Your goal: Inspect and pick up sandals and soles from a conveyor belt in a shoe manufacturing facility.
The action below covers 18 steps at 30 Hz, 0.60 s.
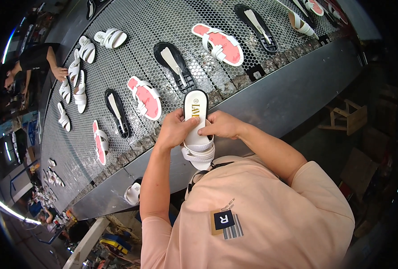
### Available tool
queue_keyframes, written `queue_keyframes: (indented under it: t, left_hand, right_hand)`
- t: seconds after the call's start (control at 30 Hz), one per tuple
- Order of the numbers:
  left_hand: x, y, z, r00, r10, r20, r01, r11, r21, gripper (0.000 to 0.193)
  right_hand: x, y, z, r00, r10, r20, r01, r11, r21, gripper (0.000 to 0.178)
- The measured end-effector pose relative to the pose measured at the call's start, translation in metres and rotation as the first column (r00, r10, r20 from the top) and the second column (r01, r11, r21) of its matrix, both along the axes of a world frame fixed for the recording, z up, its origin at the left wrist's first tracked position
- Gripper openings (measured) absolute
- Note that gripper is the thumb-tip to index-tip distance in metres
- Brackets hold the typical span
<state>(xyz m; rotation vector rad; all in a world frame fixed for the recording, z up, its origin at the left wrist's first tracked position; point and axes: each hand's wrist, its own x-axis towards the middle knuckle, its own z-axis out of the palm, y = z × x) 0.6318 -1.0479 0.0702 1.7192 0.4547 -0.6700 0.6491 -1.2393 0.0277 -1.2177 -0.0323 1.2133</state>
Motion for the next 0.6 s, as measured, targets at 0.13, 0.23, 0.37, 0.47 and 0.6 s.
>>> queue_keyframes:
  t: [0.13, 0.23, 0.37, 0.47, 0.6]
  left_hand:
    - [0.004, -0.008, 0.006, 1.0, -0.007, -0.005, 0.007, 0.998, 0.055, 0.032]
    - [0.009, -0.014, 0.016, 0.995, 0.004, -0.098, -0.005, 1.0, -0.002, 0.041]
    - [-0.007, -0.002, 0.009, 0.915, 0.348, -0.204, -0.403, 0.822, -0.403, 0.057]
    - [-0.065, 0.002, -0.006, 0.942, 0.326, -0.087, -0.322, 0.794, -0.516, 0.05]
    - [-0.101, -0.035, -0.002, 0.956, 0.261, -0.134, -0.293, 0.857, -0.424, 0.04]
  right_hand:
    - [0.001, -0.001, 0.002, 0.997, 0.024, 0.073, -0.019, 0.997, -0.069, 0.023]
    - [-0.002, -0.004, -0.004, 0.996, -0.018, 0.091, 0.021, 0.999, -0.034, 0.022]
    - [0.002, -0.014, -0.009, 0.988, -0.083, 0.132, 0.085, 0.996, -0.009, 0.023]
    - [0.011, -0.023, -0.006, 0.982, -0.175, 0.072, 0.167, 0.981, 0.1, 0.024]
    - [0.017, -0.025, 0.002, 0.985, -0.174, 0.009, 0.172, 0.978, 0.115, 0.023]
